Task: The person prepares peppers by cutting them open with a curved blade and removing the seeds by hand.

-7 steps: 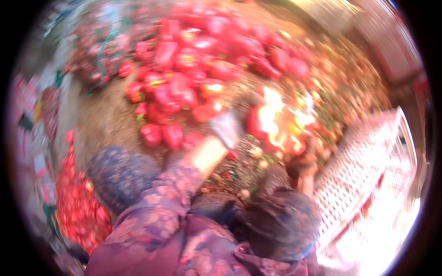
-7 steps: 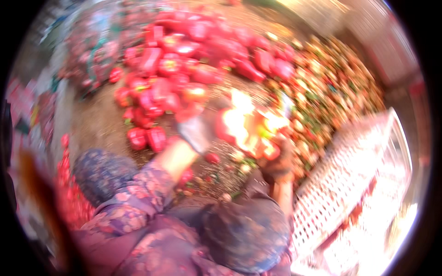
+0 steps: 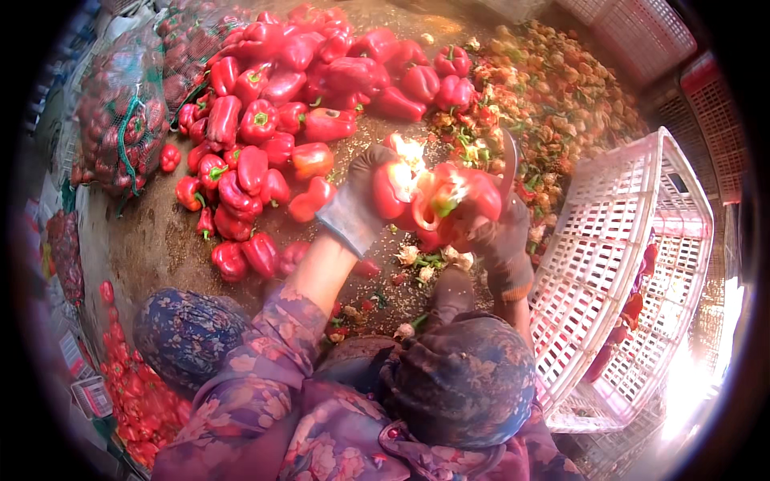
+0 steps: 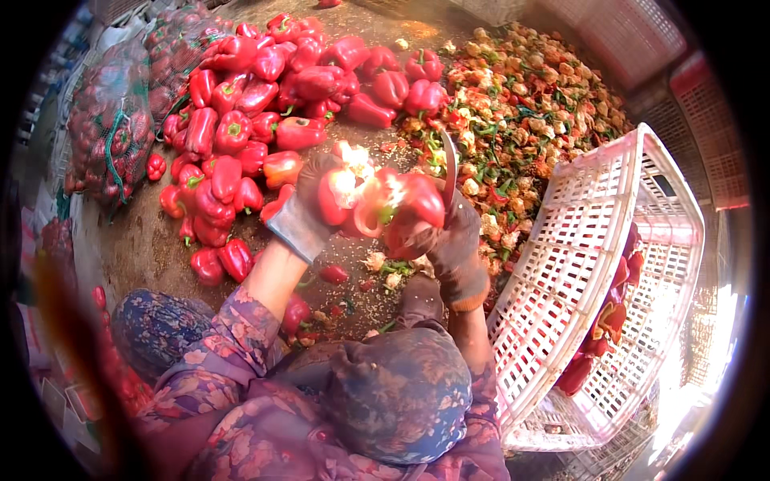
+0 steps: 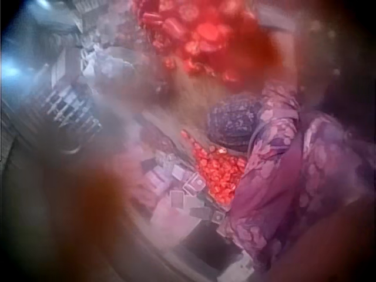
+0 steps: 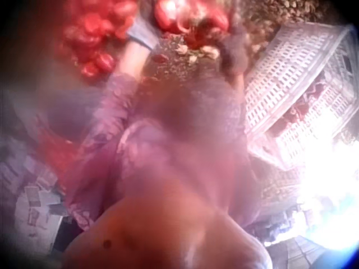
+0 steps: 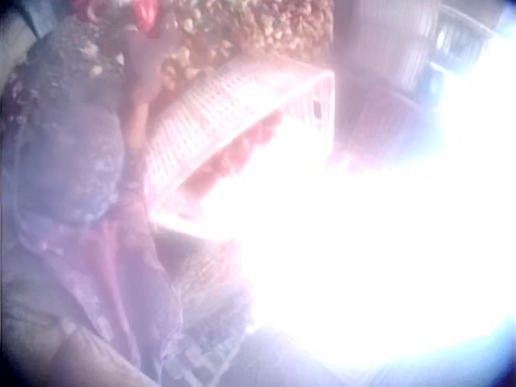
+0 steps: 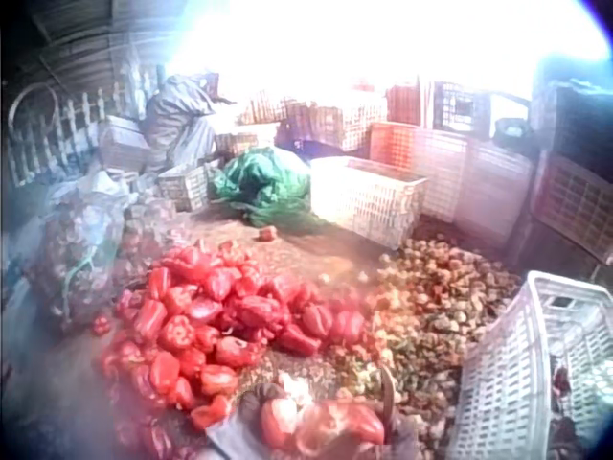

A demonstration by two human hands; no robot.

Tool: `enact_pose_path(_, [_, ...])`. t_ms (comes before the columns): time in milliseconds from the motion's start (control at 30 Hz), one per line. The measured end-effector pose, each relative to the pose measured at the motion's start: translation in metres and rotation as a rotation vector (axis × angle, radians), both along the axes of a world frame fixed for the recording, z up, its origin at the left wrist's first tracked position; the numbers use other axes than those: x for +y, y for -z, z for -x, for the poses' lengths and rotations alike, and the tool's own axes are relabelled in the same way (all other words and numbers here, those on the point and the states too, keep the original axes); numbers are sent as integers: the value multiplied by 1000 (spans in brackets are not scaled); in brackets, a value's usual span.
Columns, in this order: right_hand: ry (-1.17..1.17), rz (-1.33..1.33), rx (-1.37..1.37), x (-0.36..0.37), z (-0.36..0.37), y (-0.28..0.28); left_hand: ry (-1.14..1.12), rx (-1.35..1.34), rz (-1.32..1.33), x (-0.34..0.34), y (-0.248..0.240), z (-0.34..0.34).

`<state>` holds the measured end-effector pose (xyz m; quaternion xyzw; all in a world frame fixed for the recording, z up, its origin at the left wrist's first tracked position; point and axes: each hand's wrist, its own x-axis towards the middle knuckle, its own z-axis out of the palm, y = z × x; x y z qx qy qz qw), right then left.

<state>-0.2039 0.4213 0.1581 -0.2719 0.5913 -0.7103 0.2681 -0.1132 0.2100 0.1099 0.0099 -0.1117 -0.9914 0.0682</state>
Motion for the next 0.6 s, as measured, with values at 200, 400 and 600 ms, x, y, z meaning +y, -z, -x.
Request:
enact_pose_path(200, [68, -36, -30, -4, -9, -9, -68, -207, 266, -25, -18, -28])
enact_pose_path(400, [78, 79, -197, -13, -14, 10, 200, -266, 459, 26, -72, -31])
enact_pose_path(600, [302, -717, 630, -15, -19, 9, 236, -282, 293, 51, -85, -27])
